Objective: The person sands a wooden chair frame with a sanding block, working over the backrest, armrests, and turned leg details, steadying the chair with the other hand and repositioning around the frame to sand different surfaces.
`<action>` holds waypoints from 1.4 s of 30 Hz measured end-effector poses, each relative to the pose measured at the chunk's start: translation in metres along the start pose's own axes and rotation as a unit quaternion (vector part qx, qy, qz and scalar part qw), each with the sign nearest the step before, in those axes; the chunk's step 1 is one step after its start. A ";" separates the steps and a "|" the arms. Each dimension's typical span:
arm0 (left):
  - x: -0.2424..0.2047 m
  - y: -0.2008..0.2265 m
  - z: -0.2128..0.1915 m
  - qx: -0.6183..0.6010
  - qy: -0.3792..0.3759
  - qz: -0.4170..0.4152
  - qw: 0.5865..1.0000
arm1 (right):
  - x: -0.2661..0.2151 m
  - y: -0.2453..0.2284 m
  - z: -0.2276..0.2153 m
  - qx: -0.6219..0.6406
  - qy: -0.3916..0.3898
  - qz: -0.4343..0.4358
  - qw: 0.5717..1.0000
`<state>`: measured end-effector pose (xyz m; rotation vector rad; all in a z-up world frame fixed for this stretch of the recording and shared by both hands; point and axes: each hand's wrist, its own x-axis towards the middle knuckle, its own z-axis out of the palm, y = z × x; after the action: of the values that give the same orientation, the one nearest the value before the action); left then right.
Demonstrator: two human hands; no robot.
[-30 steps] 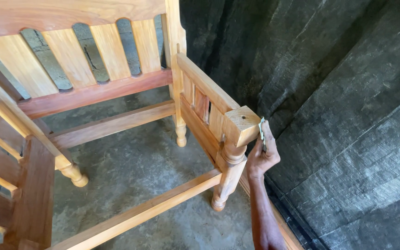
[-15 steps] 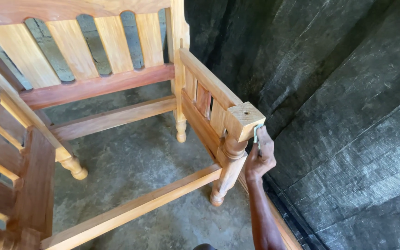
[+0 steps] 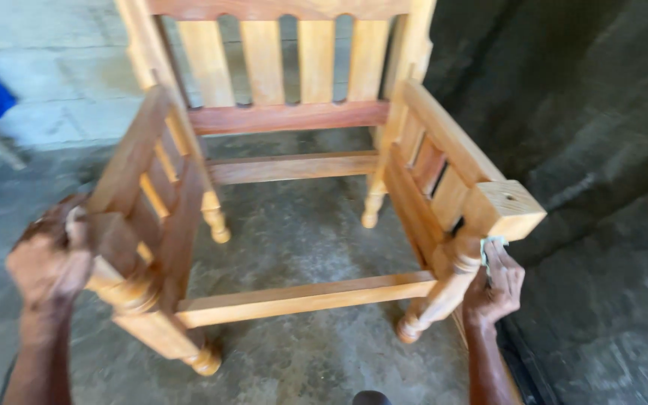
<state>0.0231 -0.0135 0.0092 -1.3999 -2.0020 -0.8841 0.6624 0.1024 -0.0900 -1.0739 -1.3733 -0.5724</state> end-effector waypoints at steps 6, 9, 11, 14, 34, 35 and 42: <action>0.008 0.020 -0.014 -0.112 0.053 0.008 0.992 | -0.072 -0.046 0.010 0.075 -0.182 0.022 0.980; -0.014 0.047 -0.025 0.022 0.152 0.031 0.988 | -0.105 -0.088 0.035 0.326 -0.225 0.146 0.906; -0.059 0.078 0.002 0.133 0.231 0.042 0.963 | -0.119 -0.112 0.056 0.482 -0.264 0.271 0.790; -0.164 0.148 0.040 -0.594 -0.112 -0.010 0.797 | -0.122 -0.152 0.068 0.424 -0.429 0.257 0.755; -0.181 0.037 -0.037 -0.208 0.161 -0.446 0.855 | -0.101 -0.165 0.130 0.282 -0.398 -0.019 0.873; -0.179 0.016 -0.015 -0.207 0.164 -0.448 0.854 | -0.096 -0.159 0.132 0.284 -0.398 -0.022 0.872; -0.147 0.024 0.049 -0.314 0.230 -0.316 0.866 | -0.129 -0.118 0.160 -0.041 -0.657 -0.032 0.753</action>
<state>0.0896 -0.0577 -0.1261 -0.6475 -1.8577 -2.0856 0.4609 0.1548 -0.2026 -1.5881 -2.6067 0.2296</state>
